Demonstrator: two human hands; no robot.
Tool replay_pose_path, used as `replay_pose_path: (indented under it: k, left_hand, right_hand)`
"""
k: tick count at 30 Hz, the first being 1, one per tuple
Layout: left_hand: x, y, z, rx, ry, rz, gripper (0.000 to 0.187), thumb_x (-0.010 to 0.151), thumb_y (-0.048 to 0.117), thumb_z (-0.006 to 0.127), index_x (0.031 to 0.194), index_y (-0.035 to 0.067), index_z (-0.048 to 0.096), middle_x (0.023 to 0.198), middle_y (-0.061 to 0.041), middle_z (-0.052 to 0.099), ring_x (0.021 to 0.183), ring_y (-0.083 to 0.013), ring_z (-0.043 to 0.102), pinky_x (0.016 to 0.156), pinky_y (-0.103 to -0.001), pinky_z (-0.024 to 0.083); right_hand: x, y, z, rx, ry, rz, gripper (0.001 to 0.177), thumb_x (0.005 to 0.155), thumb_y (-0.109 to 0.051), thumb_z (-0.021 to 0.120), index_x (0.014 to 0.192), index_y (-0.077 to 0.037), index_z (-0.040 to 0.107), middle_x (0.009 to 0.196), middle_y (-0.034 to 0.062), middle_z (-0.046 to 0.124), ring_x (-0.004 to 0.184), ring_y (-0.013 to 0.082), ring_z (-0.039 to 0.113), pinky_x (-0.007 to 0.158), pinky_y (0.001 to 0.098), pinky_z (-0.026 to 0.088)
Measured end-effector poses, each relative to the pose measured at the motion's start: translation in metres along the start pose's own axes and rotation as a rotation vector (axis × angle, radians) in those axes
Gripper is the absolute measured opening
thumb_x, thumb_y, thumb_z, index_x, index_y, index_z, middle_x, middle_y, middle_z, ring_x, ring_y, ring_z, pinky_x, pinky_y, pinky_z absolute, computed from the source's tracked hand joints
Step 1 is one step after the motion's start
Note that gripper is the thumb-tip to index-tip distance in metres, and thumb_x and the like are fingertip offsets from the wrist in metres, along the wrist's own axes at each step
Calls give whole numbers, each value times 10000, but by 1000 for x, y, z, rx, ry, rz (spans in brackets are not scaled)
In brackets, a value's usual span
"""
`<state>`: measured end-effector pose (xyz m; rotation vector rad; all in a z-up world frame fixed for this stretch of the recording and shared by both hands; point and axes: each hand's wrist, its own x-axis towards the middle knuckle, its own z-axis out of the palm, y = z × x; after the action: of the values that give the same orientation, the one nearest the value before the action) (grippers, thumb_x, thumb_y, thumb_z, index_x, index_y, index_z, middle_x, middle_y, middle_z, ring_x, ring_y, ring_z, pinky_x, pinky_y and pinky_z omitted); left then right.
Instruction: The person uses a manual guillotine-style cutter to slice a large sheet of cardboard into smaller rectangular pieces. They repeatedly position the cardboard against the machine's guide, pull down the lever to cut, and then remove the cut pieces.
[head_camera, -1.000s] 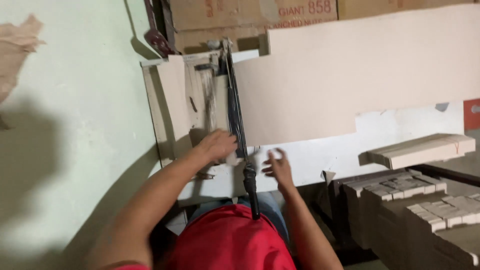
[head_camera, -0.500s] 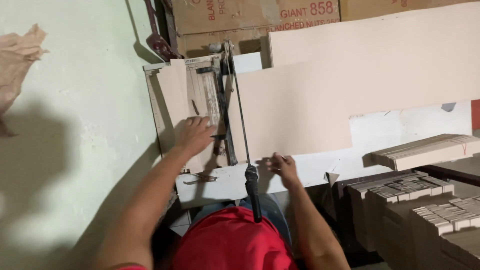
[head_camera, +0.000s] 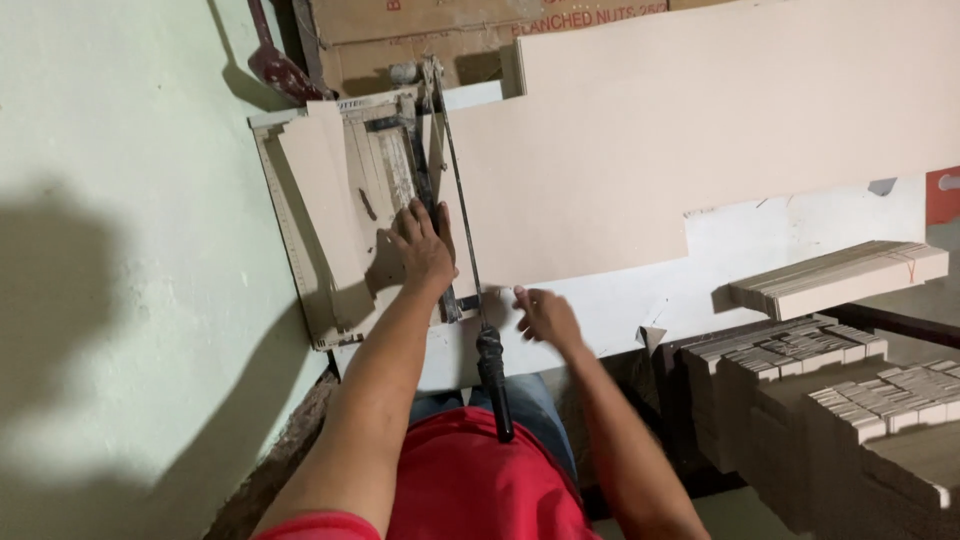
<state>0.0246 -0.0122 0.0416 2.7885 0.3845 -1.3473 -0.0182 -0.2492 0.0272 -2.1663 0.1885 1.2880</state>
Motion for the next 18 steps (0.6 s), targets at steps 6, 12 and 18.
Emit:
replay_pose_path:
  k: [6,12,18]
  left_hand:
    - [12,1,9,8,-9,-5,930,887,463,741,1572,-13,328,1663,-261,-131,1536,-467,-62,1156,-746,116]
    - [16,0,15,-185,41,66,1174,822,275,824,1646,139,0,1642,-317,-111,1518,-512,-93,1114,-805,45]
    - [-8,-8,-2,-217,123,101,1165,808,257,839,1654,140,46,1662,-272,-187,1521,-489,-150,1108,-806,-58]
  right_hand:
    - [-177,-125,19,-391,-59,-92,906,954,-471,587,1621,-109,94,898,320,734,894,483,750,757,535,604]
    - [-54,26,127,-511,315,-340,864,930,-166,532,1640,2,69,846,283,737,742,462,747,676,574,577]
    - [-139,-54,56,-174,113,-251,883,915,-385,612,1625,-146,144,867,276,751,831,484,743,733,546,576]
